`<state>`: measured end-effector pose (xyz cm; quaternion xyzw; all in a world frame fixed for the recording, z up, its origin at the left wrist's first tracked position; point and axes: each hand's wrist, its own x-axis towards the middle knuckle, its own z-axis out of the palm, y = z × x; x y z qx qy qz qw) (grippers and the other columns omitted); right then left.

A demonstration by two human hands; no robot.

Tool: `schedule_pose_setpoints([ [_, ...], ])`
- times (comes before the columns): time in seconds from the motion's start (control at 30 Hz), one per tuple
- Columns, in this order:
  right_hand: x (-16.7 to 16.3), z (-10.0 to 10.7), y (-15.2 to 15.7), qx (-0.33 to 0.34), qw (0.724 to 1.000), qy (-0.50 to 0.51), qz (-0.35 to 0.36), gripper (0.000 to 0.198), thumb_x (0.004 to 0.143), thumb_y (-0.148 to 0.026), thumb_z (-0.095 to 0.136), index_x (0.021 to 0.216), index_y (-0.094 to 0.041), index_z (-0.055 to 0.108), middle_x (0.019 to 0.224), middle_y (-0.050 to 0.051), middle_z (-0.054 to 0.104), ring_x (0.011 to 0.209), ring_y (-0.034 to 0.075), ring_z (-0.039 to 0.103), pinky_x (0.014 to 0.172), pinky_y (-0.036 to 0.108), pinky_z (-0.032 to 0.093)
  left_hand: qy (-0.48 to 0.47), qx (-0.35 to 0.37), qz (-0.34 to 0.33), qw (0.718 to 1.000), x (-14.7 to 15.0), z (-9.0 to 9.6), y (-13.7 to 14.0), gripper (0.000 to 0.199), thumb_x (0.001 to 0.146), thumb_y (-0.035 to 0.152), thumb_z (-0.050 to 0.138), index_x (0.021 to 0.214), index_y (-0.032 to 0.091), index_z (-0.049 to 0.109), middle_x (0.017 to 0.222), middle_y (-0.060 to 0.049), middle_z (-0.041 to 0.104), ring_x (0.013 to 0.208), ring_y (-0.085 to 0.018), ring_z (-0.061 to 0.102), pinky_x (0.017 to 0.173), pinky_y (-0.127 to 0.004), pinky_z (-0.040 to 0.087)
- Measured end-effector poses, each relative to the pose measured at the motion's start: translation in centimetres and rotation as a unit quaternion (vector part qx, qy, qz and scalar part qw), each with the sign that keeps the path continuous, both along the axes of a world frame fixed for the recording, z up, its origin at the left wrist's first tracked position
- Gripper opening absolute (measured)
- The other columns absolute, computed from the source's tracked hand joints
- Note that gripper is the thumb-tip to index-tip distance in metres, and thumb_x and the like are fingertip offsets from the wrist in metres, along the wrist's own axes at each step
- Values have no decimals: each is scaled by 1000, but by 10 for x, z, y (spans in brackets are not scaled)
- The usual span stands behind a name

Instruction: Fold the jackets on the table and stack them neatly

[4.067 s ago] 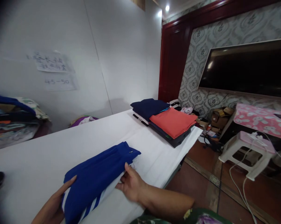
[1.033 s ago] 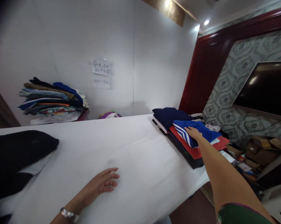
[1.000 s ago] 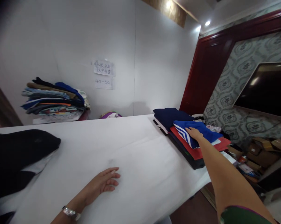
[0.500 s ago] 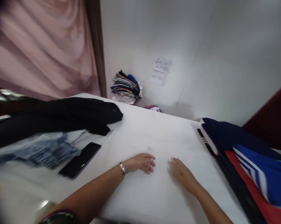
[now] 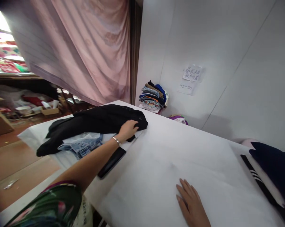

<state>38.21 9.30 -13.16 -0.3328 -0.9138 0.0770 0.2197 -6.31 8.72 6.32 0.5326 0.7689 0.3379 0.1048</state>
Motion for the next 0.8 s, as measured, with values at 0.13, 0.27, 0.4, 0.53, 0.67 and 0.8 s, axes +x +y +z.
schedule_pose_setpoints([
  [0.13, -2, 0, -1, 17, 1000, 1, -3, 42, 97, -43, 50, 137, -35, 61, 150, 1, 49, 136, 32, 50, 108, 54, 49, 245, -98, 98, 959, -66, 1, -4, 46, 86, 45, 58, 123, 18, 63, 135, -17, 60, 133, -34, 45, 114, -52, 27],
  [0.27, -3, 1, -1, 29, 1000, -3, -7, 41, 97, -43, 51, 136, -36, 61, 150, 1, 50, 136, 32, 50, 106, 54, 50, 293, -169, 65, 939, -85, -8, 0, 63, 76, 59, 66, 128, 23, 63, 138, -14, 60, 133, -34, 45, 113, -51, 23],
  [0.4, -3, 3, -2, 27, 1000, -3, -11, 41, 97, -43, 51, 135, -35, 62, 148, 1, 52, 135, 31, 51, 107, 53, 50, 282, -165, 68, 943, -85, -3, 7, 30, 87, 42, 58, 109, 30, 73, 128, -7, 69, 126, -30, 53, 112, -51, 23],
  [0.53, -3, 5, -2, 25, 999, -16, -18, 41, 98, -43, 47, 134, -32, 64, 148, 3, 51, 136, 31, 51, 108, 52, 49, 267, -131, 133, 946, -83, 24, 14, 36, 96, 38, 41, 101, 23, 73, 115, -11, 73, 114, -28, 62, 103, -44, 34],
  [0.67, -5, 8, -3, 9, 1000, -11, -23, 41, 97, -45, 48, 133, -32, 65, 147, 3, 52, 135, 32, 51, 107, 55, 49, 257, -68, 210, 941, -86, 76, 20, 50, 100, 40, 26, 116, 15, 66, 118, -18, 71, 111, -31, 64, 92, -42, 42],
  [0.8, -7, 9, -5, -5, 1000, 8, -25, 41, 96, -46, 49, 131, -34, 66, 146, 2, 53, 135, 33, 51, 108, 57, 49, 207, 73, 297, 929, -95, 139, 20, 50, 99, 42, 26, 118, 14, 64, 118, -19, 70, 110, -33, 63, 92, -43, 44],
])
